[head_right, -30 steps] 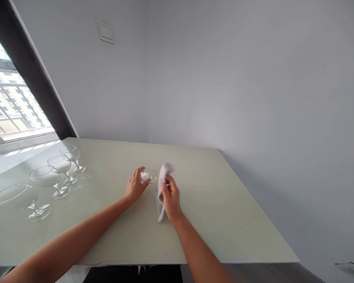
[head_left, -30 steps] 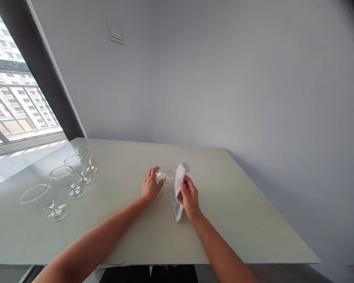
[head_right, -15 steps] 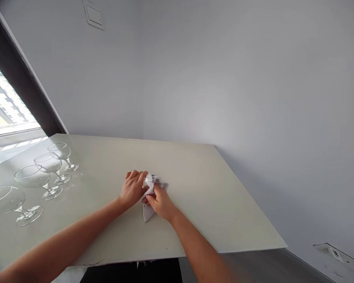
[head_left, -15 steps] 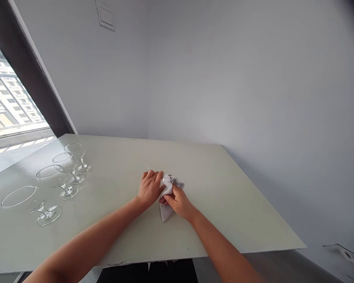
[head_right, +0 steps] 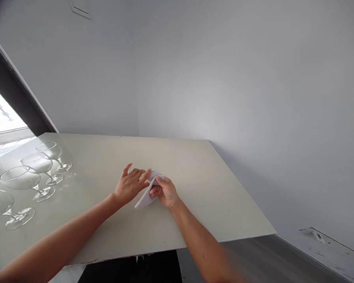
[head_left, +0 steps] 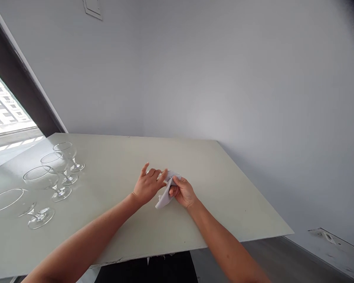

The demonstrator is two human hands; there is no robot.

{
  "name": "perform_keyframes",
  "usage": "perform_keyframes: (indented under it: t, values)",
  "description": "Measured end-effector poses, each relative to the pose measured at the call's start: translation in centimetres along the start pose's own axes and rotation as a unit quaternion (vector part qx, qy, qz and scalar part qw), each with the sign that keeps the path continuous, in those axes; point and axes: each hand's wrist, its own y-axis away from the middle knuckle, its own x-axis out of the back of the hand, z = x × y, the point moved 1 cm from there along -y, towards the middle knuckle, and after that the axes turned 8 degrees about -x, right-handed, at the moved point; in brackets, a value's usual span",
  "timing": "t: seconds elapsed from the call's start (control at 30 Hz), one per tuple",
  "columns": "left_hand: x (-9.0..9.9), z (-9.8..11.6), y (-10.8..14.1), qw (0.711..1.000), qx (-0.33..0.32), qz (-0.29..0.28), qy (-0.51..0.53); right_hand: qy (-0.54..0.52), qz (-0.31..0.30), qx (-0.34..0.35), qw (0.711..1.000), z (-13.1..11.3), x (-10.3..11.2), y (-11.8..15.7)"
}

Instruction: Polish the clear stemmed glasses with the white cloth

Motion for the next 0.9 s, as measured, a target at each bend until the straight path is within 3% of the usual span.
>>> perform_keyframes:
  t: [0.17, 0.27, 0.33, 0.37, 0.4, 0.47, 0.5, 0.57, 0.63, 0.7, 0.77, 0.83, 0.9]
  values:
    - [0.9, -0.5, -0.5, 0.983, 0.103, -0.075, 0.132, 0.207, -0.048, 0.018, 0.977, -1.5, 0.4, 1.5]
    - [1.5, -1.1, -0.3, 0.911, 0.154, -0.204, 0.323, 0.262, -0.109, -0.022, 0.959, -2.2, 0.3, 2.2]
    - [1.6, -1.5, -0.2, 0.874, 0.155, -0.247, 0.389, 0.262, -0.128, -0.035, 0.956, -2.2, 0.3, 2.2]
    - [1.6, -1.6, -0.1, 0.885, 0.155, -0.232, 0.374, 0.256, -0.120, -0.033, 0.959, -2.1, 0.3, 1.9]
    - [1.6, -1.7, -0.1, 0.913, 0.152, -0.191, 0.326, 0.243, -0.104, -0.026, 0.964, -2.0, 0.4, 1.6]
    - [1.6, -1.4, -0.2, 0.975, 0.111, -0.083, 0.172, 0.187, -0.059, -0.007, 0.981, -1.6, 0.7, 0.7]
    - [1.6, -1.1, -0.2, 0.992, 0.075, -0.038, 0.094, 0.147, -0.036, 0.006, 0.988, -1.5, 0.9, 0.3]
    - [1.5, -0.5, -0.2, 1.000, -0.002, 0.005, -0.016, 0.075, -0.013, 0.024, 0.997, -1.2, 1.4, -0.4]
    - [1.5, -0.1, -0.2, 0.998, -0.041, -0.003, -0.054, 0.052, -0.028, 0.025, 0.998, -1.1, 1.7, -0.6]
    - [1.7, -0.4, -0.2, 0.999, -0.003, -0.036, -0.028, 0.090, -0.062, 0.020, 0.994, -1.2, 1.9, -0.4]
    - [2.1, -1.0, -0.2, 0.987, 0.081, -0.112, 0.077, 0.160, -0.095, 0.018, 0.982, -1.6, 1.8, 0.3]
    - [2.5, -1.6, -0.2, 0.938, 0.143, -0.216, 0.232, 0.225, -0.133, 0.007, 0.965, -2.0, 1.5, 1.1]
    - [2.8, -2.0, -0.3, 0.868, 0.154, -0.296, 0.367, 0.261, -0.165, -0.007, 0.951, -2.2, 1.3, 1.8]
